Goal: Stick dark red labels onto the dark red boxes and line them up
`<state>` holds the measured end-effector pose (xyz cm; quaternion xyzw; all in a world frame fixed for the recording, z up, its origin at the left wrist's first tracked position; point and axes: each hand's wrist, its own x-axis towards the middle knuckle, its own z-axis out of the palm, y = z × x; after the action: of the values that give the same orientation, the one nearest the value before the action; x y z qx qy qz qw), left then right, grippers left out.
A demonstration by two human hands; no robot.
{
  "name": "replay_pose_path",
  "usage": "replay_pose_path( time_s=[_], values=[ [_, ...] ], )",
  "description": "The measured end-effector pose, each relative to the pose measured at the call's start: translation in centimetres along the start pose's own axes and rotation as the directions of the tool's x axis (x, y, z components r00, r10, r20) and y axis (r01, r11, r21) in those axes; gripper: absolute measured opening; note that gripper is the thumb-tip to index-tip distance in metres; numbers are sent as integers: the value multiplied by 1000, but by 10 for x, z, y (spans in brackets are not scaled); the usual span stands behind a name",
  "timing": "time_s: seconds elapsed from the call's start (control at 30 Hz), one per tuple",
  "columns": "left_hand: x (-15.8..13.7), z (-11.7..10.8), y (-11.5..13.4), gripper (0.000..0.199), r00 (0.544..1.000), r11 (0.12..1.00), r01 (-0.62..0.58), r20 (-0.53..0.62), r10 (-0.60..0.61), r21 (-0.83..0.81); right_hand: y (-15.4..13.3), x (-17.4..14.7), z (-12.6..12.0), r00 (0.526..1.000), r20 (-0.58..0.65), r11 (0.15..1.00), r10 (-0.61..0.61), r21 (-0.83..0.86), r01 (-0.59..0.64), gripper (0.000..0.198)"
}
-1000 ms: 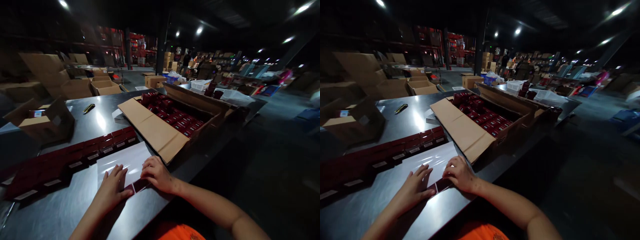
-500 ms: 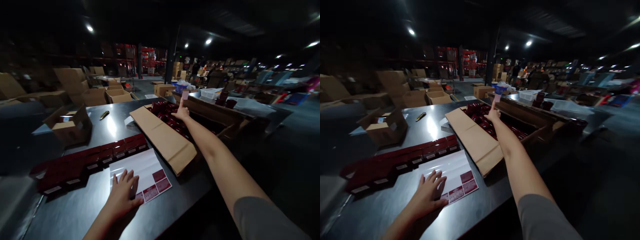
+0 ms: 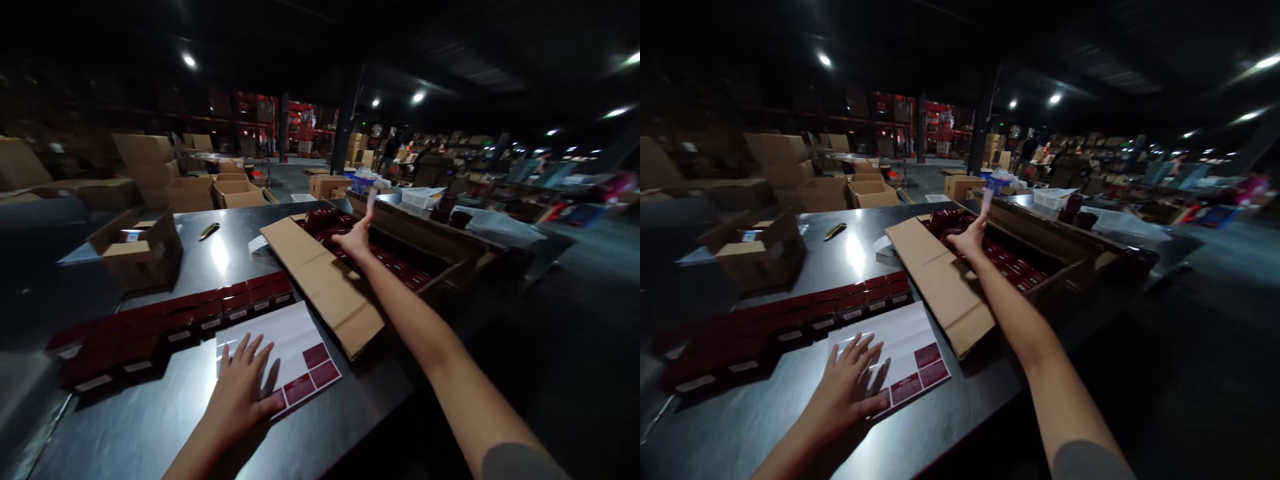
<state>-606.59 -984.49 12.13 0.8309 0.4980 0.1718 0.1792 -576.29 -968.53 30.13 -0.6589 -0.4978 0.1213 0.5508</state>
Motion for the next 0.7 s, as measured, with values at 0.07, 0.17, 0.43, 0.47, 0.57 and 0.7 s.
replay_pose_path(
  time_s=[0.07,0.17,0.43,0.47,0.57,0.7],
  values=[
    [0,7,-8,75,974,990,-60,-224,30,-130,-8,-38,10,990,144,979,-1,204,-29,138],
    [-2,6,-12,79,888,948,-92,-455,-59,-303,-12,-105,31,873,486,855,-34,466,-226,133],
    [-6,-15,2,81,829,798,-239,-544,-129,-553,19,-203,72,466,836,300,-289,541,-786,112],
    [-5,-17,3,77,828,804,-260,-551,-99,-535,26,-206,75,438,844,242,-310,516,-822,113],
    [-4,-23,8,60,804,817,-355,-595,19,-454,38,-213,74,386,859,187,-336,462,-867,114],
    [-6,-26,13,49,774,813,-387,-632,31,-434,37,-211,67,448,844,269,-294,523,-809,117]
  ],
)
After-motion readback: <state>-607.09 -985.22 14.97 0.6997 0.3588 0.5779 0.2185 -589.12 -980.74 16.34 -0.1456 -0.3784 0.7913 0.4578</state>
